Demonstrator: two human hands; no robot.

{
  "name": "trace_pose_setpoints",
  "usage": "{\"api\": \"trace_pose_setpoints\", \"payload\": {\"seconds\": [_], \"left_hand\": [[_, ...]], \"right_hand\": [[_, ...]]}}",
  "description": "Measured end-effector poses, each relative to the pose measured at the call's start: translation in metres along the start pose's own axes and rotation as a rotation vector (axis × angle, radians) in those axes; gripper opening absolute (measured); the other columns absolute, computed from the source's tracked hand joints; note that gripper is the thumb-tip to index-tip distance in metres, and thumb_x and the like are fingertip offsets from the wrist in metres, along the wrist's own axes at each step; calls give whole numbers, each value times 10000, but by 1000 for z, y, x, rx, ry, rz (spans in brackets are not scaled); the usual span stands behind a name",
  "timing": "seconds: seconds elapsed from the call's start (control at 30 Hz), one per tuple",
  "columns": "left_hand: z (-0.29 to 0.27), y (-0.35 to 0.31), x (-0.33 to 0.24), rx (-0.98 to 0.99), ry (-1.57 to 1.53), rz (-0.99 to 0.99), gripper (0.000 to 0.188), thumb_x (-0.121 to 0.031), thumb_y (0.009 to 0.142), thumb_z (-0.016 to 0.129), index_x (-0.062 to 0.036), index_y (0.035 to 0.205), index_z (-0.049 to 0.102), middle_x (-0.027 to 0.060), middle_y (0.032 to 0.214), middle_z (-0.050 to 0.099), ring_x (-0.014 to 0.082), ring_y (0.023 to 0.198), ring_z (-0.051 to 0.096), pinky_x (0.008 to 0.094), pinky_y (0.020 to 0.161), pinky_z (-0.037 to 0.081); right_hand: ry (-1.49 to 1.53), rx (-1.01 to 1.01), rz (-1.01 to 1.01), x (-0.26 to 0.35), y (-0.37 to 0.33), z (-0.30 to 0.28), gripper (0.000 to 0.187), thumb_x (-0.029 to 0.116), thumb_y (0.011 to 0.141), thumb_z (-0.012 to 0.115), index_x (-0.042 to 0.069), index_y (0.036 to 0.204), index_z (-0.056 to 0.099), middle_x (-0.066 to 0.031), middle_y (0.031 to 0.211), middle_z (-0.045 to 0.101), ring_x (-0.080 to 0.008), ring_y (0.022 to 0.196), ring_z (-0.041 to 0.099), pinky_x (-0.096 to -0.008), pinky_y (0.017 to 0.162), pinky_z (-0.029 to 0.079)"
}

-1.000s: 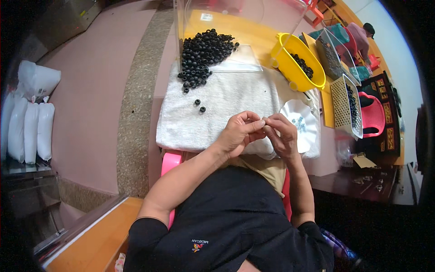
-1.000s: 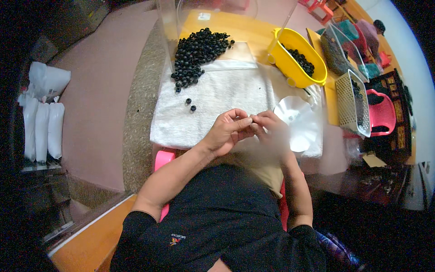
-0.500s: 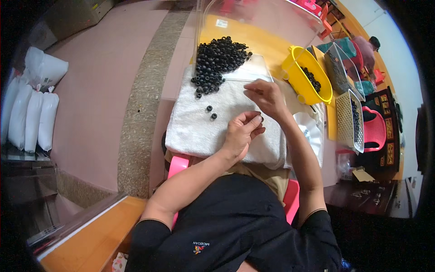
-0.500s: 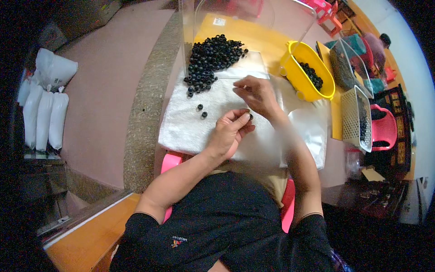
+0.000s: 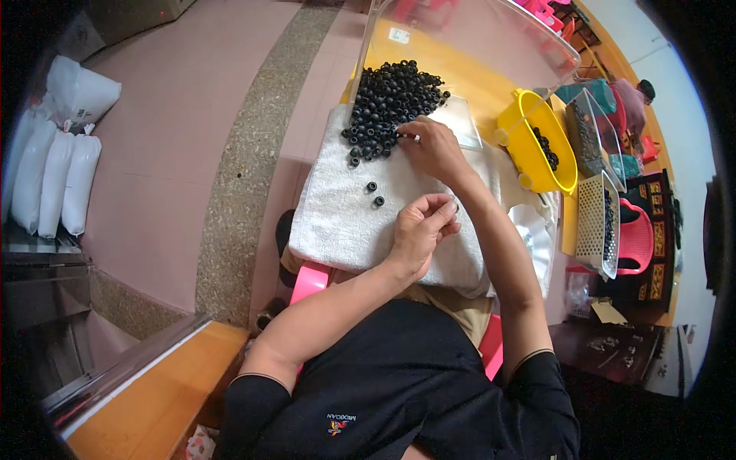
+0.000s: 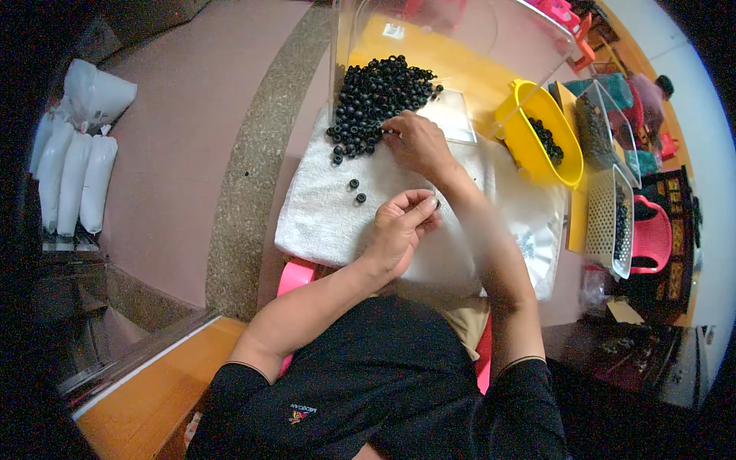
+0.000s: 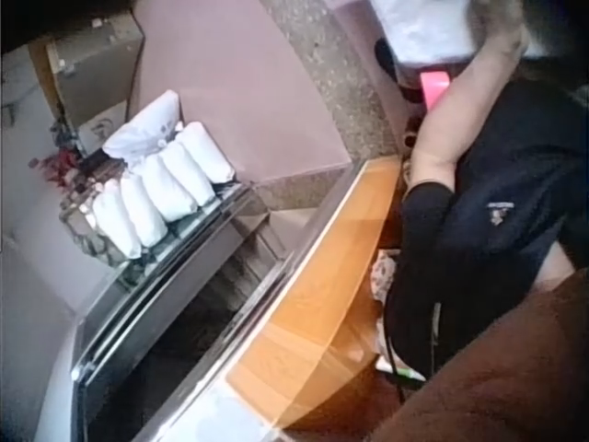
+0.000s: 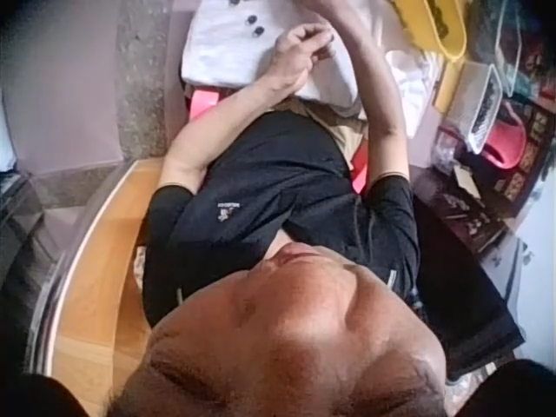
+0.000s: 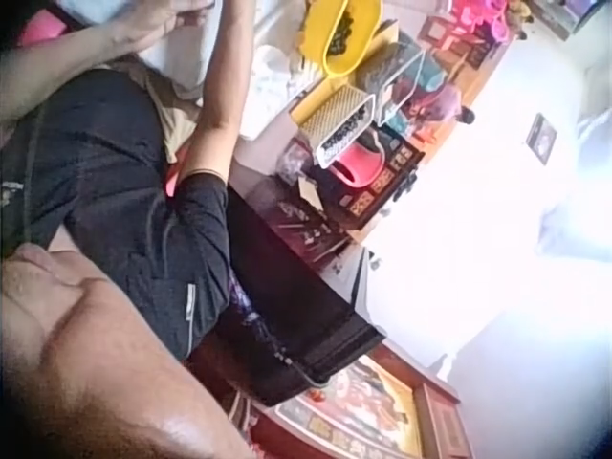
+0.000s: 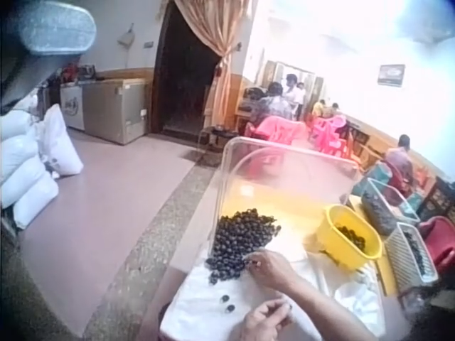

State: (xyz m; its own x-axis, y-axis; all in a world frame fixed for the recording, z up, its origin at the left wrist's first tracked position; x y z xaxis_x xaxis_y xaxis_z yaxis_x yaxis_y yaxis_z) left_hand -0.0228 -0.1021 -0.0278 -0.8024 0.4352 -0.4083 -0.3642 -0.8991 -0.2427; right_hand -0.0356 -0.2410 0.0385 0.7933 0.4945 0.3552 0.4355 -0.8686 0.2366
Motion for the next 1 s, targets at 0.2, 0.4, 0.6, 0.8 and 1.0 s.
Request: {"api": "trace_pose_setpoints", "payload": {"seconds": [0.2,0.4,0.6,0.8,1.0], "left_hand": [[1,1,1,-20,0,-4,128,-78,921,623,-39,1040,596,39,899,639,114,764,607,262,739,530],[-3,1,-3,-42,26,20,132,-78,918,627,-37,1040,596,37,905,636,116,785,610,271,737,539],[-1,0,-3,-47,17,26,132,-82,913,635,-36,1032,601,33,906,630,122,786,610,277,737,541],[0,-1,0,-46,42,5,141,-79,912,635,-33,1041,602,40,912,630,132,794,612,284,739,545],[-1,0,4,-47,76,2,121,-106,918,640,-36,1014,616,19,895,627,94,765,598,246,707,534]], "right_hand": [[27,-66,28,-5,-12,-10,178,137,804,680,32,948,694,-131,879,664,-302,796,660,-362,721,518],[604,1,266,-33,-49,-18,180,71,840,685,-29,990,686,-81,854,696,-132,798,648,-272,724,527],[996,-77,316,-31,-89,-40,179,23,877,652,-70,1030,668,-95,919,661,-160,839,649,-287,754,559],[1056,-131,271,-25,-115,-53,150,11,871,655,-36,1010,689,-80,919,644,-155,818,638,-316,761,576],[1121,-143,389,-45,-139,-47,203,64,889,659,-44,1061,659,-85,914,644,-165,821,658,-298,762,569]]}}
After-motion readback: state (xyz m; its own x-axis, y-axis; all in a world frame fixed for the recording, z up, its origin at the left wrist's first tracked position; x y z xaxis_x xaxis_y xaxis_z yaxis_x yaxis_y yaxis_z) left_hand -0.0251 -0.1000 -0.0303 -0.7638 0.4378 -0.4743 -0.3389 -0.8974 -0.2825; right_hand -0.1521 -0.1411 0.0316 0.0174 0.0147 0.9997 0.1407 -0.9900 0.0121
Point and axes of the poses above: each hand's wrist, its own y-axis towards the middle knuckle, its own z-axis out of the palm, x = y × z, the point moved 9 cm from there along y, towards the middle knuckle
